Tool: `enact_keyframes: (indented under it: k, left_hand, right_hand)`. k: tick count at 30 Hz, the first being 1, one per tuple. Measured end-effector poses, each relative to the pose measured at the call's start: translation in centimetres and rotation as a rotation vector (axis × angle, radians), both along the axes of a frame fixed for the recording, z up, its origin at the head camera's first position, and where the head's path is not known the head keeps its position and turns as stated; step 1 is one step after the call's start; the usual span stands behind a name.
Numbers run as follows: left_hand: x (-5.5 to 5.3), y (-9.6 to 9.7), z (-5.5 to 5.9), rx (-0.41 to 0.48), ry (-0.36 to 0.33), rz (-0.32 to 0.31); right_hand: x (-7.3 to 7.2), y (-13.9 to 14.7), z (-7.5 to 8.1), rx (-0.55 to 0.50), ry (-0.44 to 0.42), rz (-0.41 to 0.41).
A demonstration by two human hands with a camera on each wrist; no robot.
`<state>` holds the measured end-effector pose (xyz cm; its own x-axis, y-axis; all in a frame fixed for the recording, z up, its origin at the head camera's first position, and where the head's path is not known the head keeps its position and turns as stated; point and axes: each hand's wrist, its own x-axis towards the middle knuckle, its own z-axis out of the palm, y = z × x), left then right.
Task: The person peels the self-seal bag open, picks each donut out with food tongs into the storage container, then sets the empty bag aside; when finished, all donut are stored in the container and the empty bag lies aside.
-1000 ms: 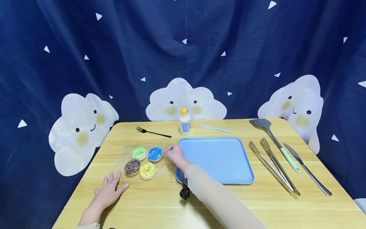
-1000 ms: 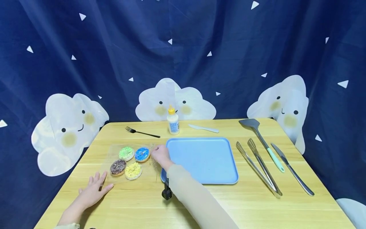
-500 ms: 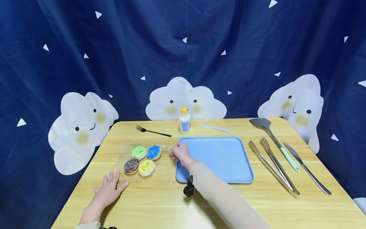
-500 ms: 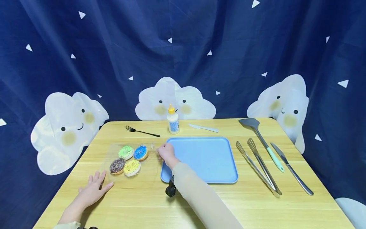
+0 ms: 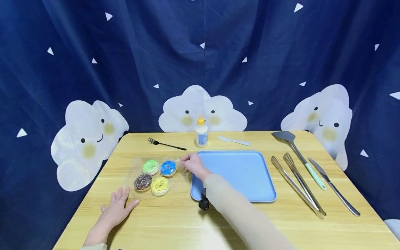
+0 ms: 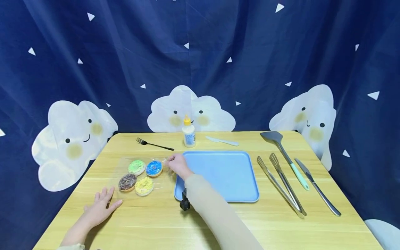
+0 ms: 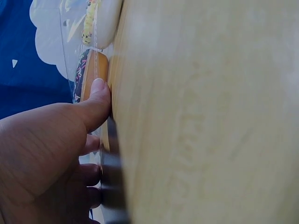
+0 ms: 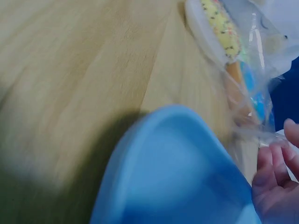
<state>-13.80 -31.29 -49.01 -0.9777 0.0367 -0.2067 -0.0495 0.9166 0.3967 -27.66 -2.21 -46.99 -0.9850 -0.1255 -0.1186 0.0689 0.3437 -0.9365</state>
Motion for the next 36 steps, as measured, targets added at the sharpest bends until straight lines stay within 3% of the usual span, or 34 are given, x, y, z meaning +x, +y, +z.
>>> enact_keyframes:
  k: [7,13,17,21,31,36]
  left_hand:
    - [-0.1,-0.1,-0.3,-0.02,0.013,-0.004]
    - [0.1,-0.1,-0.1,-0.014,-0.004,0.006]
    - [0.2,-0.2,0.1,-0.009,-0.005,0.006]
    - [0.3,-0.3,0.1,-0.004,0.013,0.0]
    - [-0.3,-0.5,-0.3,0.055,0.07,-0.003]
    - [-0.8,-0.2,0.4,0.072,0.147,-0.016]
  right_hand:
    - [-0.3,-0.6,0.0,0.048,0.032,-0.075]
    - [-0.5,-0.1,-0.3,-0.103,-0.05,-0.176]
    - [-0.6,0.1,-0.1,-0.229,-0.142,-0.19]
    - [-0.7,0.6,0.2,-0.274,-0.187,-0.203]
    - [-0.4,3.5,1.7,-0.269,-0.228,-0.089]
    - [0.4,5.7,3.1,-0.288,-0.269,-0.029]
